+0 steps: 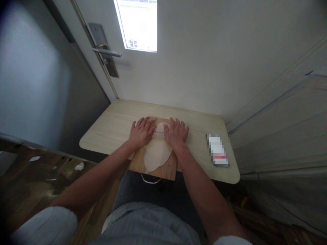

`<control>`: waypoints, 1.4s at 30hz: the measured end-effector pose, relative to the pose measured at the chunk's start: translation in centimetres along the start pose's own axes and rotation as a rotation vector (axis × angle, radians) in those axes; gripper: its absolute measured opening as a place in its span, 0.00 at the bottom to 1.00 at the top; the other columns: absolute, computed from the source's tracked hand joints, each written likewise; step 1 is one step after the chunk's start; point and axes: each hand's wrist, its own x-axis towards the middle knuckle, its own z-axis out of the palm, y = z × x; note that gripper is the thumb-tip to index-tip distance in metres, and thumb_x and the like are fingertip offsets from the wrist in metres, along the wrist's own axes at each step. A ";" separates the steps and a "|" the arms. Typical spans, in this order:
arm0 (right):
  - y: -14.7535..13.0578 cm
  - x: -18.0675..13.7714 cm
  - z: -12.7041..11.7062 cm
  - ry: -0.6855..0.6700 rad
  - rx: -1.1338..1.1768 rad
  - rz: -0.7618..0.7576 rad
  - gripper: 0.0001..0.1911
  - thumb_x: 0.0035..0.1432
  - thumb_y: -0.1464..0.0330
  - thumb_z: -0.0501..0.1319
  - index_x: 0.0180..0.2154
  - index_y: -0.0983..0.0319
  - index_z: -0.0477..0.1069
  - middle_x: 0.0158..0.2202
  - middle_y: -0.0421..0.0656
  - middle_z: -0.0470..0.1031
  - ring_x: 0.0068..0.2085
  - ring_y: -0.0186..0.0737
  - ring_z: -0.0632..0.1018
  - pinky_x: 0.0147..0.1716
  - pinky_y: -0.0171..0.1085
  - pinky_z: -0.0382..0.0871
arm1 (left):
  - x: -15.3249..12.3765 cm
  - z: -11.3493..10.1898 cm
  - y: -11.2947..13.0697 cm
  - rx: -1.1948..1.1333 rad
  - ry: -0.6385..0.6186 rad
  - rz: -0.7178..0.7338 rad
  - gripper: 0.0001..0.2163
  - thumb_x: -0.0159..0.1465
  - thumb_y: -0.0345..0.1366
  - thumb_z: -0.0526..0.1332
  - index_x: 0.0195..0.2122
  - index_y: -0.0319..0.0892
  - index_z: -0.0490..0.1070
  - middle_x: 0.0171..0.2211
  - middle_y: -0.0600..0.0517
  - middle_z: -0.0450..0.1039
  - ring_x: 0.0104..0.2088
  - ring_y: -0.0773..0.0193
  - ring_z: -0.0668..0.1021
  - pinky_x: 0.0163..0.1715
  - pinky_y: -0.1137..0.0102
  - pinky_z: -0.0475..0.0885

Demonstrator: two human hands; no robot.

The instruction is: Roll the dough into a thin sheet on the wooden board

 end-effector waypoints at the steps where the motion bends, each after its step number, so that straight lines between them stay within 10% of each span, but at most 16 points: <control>1: 0.0 -0.4 -0.1 0.008 -0.002 -0.003 0.30 0.73 0.54 0.42 0.68 0.59 0.61 0.68 0.53 0.64 0.66 0.58 0.62 0.63 0.60 0.50 | -0.3 -0.1 0.1 0.002 0.009 -0.001 0.25 0.75 0.50 0.38 0.69 0.52 0.59 0.72 0.49 0.56 0.71 0.50 0.59 0.67 0.45 0.54; 14: 0.0 -6.6 -2.1 -0.027 -0.017 -0.044 0.32 0.73 0.56 0.42 0.68 0.68 0.58 0.70 0.56 0.60 0.70 0.56 0.57 0.67 0.64 0.43 | -5.9 -0.8 1.4 -0.024 -0.044 0.019 0.29 0.75 0.51 0.38 0.72 0.42 0.53 0.72 0.47 0.56 0.72 0.56 0.57 0.69 0.52 0.53; 42: -0.2 0.6 -0.5 -0.072 -0.003 0.006 0.32 0.72 0.52 0.43 0.70 0.56 0.58 0.70 0.51 0.61 0.67 0.62 0.61 0.63 0.64 0.49 | 1.7 0.2 -0.4 -0.021 -0.092 0.019 0.28 0.75 0.51 0.36 0.69 0.49 0.58 0.72 0.49 0.56 0.70 0.50 0.59 0.66 0.49 0.56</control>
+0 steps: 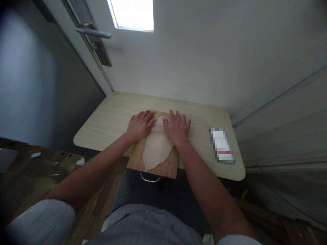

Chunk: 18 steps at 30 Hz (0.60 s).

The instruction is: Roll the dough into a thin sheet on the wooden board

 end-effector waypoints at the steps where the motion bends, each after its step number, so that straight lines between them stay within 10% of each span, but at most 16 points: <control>1: 0.0 0.3 0.0 -0.018 0.007 0.003 0.32 0.72 0.52 0.44 0.70 0.57 0.58 0.69 0.52 0.61 0.67 0.62 0.61 0.63 0.65 0.50 | 0.3 0.1 -0.1 -0.004 -0.008 0.004 0.28 0.75 0.51 0.36 0.69 0.49 0.58 0.72 0.49 0.56 0.70 0.51 0.59 0.66 0.49 0.56; 18: -0.2 3.7 -0.8 -0.235 0.005 0.020 0.33 0.70 0.49 0.45 0.68 0.57 0.61 0.67 0.51 0.66 0.64 0.63 0.66 0.61 0.64 0.57 | 3.6 0.7 -1.7 -0.054 -0.099 0.031 0.27 0.74 0.52 0.39 0.69 0.51 0.58 0.70 0.47 0.59 0.68 0.49 0.63 0.64 0.45 0.59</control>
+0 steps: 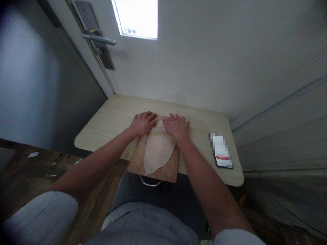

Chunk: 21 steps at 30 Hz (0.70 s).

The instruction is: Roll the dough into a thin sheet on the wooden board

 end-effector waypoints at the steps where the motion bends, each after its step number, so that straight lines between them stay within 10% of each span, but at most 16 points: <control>1: 0.0 -0.1 0.0 -0.004 -0.002 -0.001 0.33 0.70 0.49 0.44 0.68 0.57 0.61 0.67 0.52 0.66 0.64 0.63 0.66 0.61 0.64 0.58 | -0.1 0.0 0.1 -0.003 -0.006 -0.003 0.27 0.74 0.52 0.40 0.69 0.52 0.58 0.70 0.47 0.59 0.68 0.49 0.63 0.64 0.44 0.59; 21: 0.8 -6.5 0.8 0.178 -0.049 -0.071 0.31 0.72 0.53 0.45 0.70 0.59 0.57 0.70 0.52 0.60 0.68 0.60 0.61 0.64 0.62 0.51 | -6.9 -0.3 3.2 0.069 0.099 -0.012 0.27 0.75 0.51 0.38 0.71 0.48 0.56 0.72 0.46 0.55 0.71 0.49 0.58 0.67 0.43 0.54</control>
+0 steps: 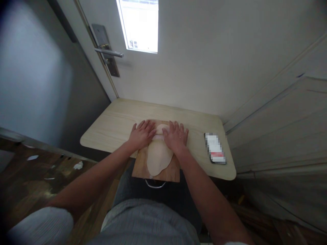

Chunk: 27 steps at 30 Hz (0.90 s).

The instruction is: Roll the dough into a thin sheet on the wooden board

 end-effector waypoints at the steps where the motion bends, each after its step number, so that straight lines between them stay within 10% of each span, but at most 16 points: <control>1: 0.0 -0.5 0.0 0.011 0.009 -0.002 0.31 0.72 0.53 0.45 0.70 0.60 0.57 0.70 0.53 0.60 0.68 0.60 0.61 0.64 0.63 0.51 | -0.4 -0.1 0.1 0.003 0.011 0.007 0.27 0.75 0.51 0.38 0.70 0.48 0.57 0.72 0.45 0.55 0.71 0.49 0.58 0.67 0.43 0.54; 13: 0.3 -10.2 0.4 0.113 0.030 -0.053 0.33 0.74 0.56 0.44 0.68 0.71 0.57 0.69 0.60 0.60 0.70 0.57 0.58 0.66 0.64 0.47 | -7.9 -0.5 1.8 -0.053 0.039 0.085 0.28 0.75 0.50 0.43 0.70 0.41 0.59 0.70 0.45 0.60 0.71 0.52 0.60 0.67 0.48 0.58; 27: 0.3 -2.9 1.0 0.104 0.013 0.013 0.30 0.74 0.55 0.43 0.68 0.64 0.60 0.70 0.54 0.60 0.68 0.58 0.60 0.65 0.65 0.45 | -0.8 0.1 1.1 -0.016 0.035 0.025 0.29 0.75 0.52 0.38 0.70 0.45 0.57 0.72 0.46 0.57 0.71 0.52 0.59 0.68 0.43 0.51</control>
